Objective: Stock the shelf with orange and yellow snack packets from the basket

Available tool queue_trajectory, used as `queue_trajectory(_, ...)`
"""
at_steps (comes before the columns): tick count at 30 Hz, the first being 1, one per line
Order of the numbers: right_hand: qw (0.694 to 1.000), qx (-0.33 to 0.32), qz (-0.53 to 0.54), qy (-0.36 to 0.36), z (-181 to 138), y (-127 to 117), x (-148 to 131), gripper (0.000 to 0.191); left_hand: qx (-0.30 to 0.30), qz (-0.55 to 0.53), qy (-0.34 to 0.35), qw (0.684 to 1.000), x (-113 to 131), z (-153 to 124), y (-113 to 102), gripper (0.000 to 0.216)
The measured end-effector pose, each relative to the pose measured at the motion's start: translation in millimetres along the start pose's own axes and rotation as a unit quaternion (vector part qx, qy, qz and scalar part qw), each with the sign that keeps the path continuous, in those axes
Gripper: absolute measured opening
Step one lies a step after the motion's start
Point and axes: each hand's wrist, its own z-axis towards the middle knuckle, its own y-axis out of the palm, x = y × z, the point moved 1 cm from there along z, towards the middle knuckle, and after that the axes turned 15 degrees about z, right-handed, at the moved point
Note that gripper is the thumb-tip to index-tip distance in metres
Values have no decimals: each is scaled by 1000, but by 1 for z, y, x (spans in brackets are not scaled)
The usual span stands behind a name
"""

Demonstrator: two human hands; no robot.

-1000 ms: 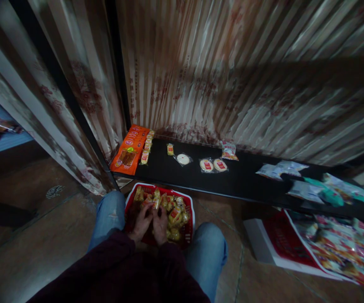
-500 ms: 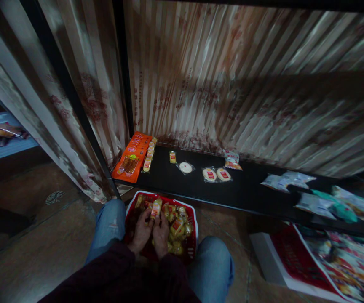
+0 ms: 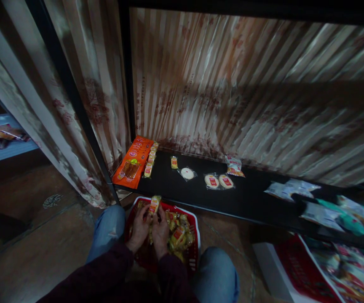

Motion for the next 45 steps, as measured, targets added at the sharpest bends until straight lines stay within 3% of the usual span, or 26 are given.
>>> queue_trajectory(3,1000,5,12,-10,6,8,-5,41,21,-29,-10,999,5,7,-3,31)
queue_trajectory(7,1000,3,10,-18,13,17,-12,41,45,19,2,999,12,14,-7,29)
queue_trajectory(19,999,-15,-22,-31,51,45,-40,43,47,89,50,994,33,48,-15,36)
queue_trajectory(25,998,-23,-30,-47,66,58,-41,42,77,35,51,995,41,61,-15,32)
queue_trajectory(29,996,-21,-52,-67,72,64,-38,40,88,29,46,995,39,69,-15,31)
queue_trajectory(37,992,-34,-90,-78,87,74,-40,45,81,163,99,978,30,86,-12,41)
queue_trajectory(45,990,-38,-107,-83,98,81,-38,43,73,209,97,970,30,94,-11,44)
